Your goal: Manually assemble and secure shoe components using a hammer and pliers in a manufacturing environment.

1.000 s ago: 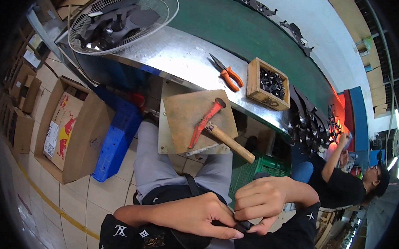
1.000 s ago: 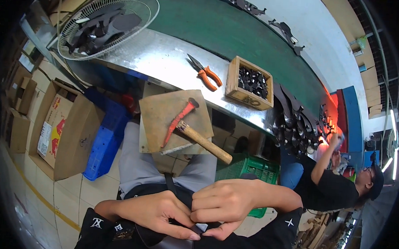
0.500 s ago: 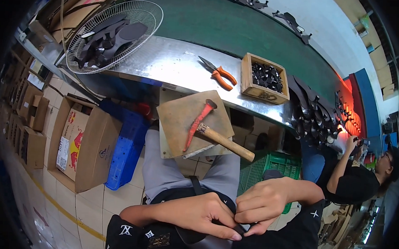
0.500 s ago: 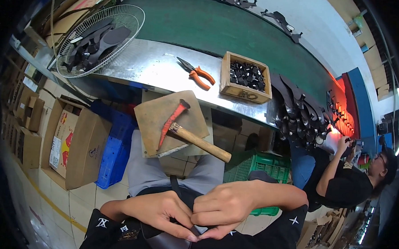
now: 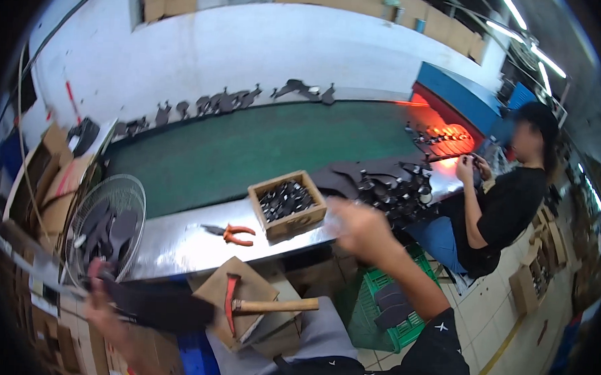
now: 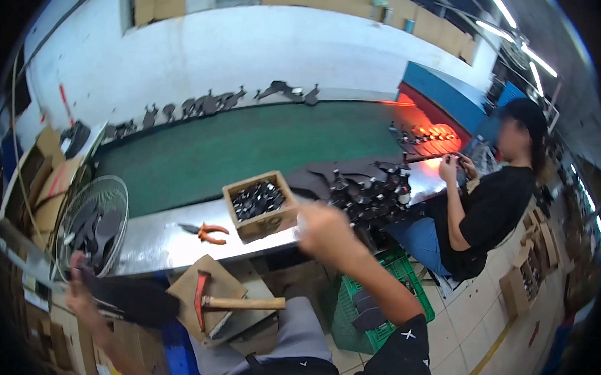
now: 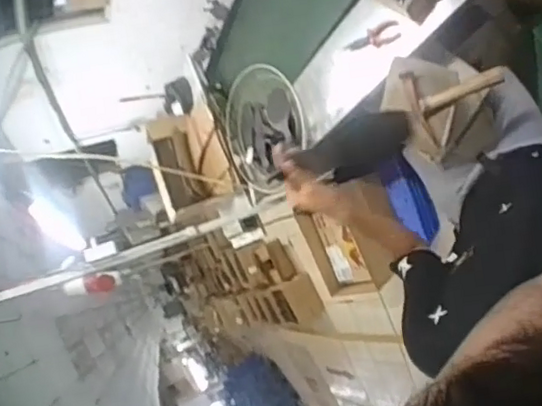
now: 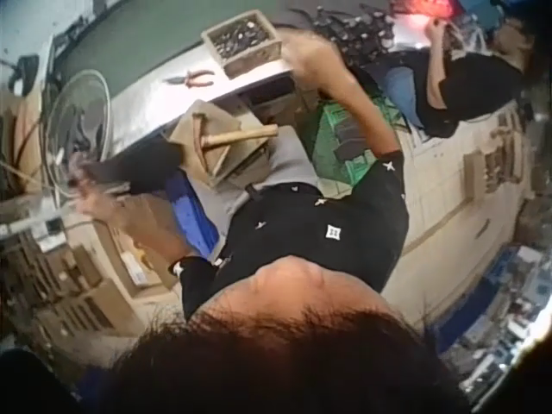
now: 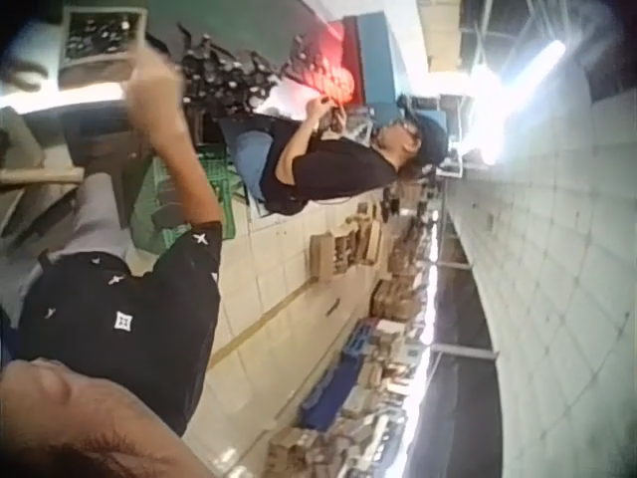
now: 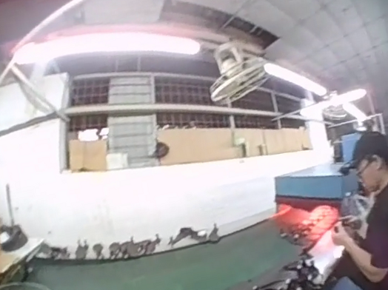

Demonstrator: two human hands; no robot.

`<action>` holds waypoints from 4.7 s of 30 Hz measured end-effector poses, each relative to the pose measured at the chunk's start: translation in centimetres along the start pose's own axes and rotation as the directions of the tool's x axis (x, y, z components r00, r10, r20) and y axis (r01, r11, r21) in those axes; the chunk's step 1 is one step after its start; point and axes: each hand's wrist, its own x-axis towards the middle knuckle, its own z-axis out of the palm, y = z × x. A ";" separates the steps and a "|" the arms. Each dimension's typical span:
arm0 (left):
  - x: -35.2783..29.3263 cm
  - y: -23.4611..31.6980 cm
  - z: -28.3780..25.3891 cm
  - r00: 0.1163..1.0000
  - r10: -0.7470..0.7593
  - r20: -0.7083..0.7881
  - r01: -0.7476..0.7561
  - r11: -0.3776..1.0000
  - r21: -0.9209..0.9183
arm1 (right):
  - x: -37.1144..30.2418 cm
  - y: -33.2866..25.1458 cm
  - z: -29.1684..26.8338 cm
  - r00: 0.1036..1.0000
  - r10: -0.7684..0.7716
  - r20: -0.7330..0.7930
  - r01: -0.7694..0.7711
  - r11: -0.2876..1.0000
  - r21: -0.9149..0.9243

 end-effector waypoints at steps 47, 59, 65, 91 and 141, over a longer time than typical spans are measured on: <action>-9.5 -12.6 15.4 0.919 0.039 0.392 -0.202 0.900 0.386 | -21.7 -8.2 8.2 0.770 0.606 0.197 -0.635 0.704 0.316; -1.4 -9.6 38.7 0.444 0.315 0.839 -0.737 0.661 0.142 | -24.9 -9.2 3.3 0.501 0.852 0.150 -0.723 0.318 0.613; -0.1 -9.5 40.7 0.366 0.319 0.874 -0.820 0.555 0.141 | -21.9 -8.5 2.4 0.718 0.696 0.009 -0.577 0.587 0.568; -10.3 -3.2 11.4 0.933 0.201 0.300 -0.254 0.956 0.150 | -1.0 -15.1 5.8 0.886 0.232 0.401 -0.442 0.166 0.882; -9.6 -8.6 11.6 0.824 -0.178 0.538 0.194 0.981 0.028 | 0.5 -16.9 8.0 0.894 0.155 0.420 -0.422 0.602 0.677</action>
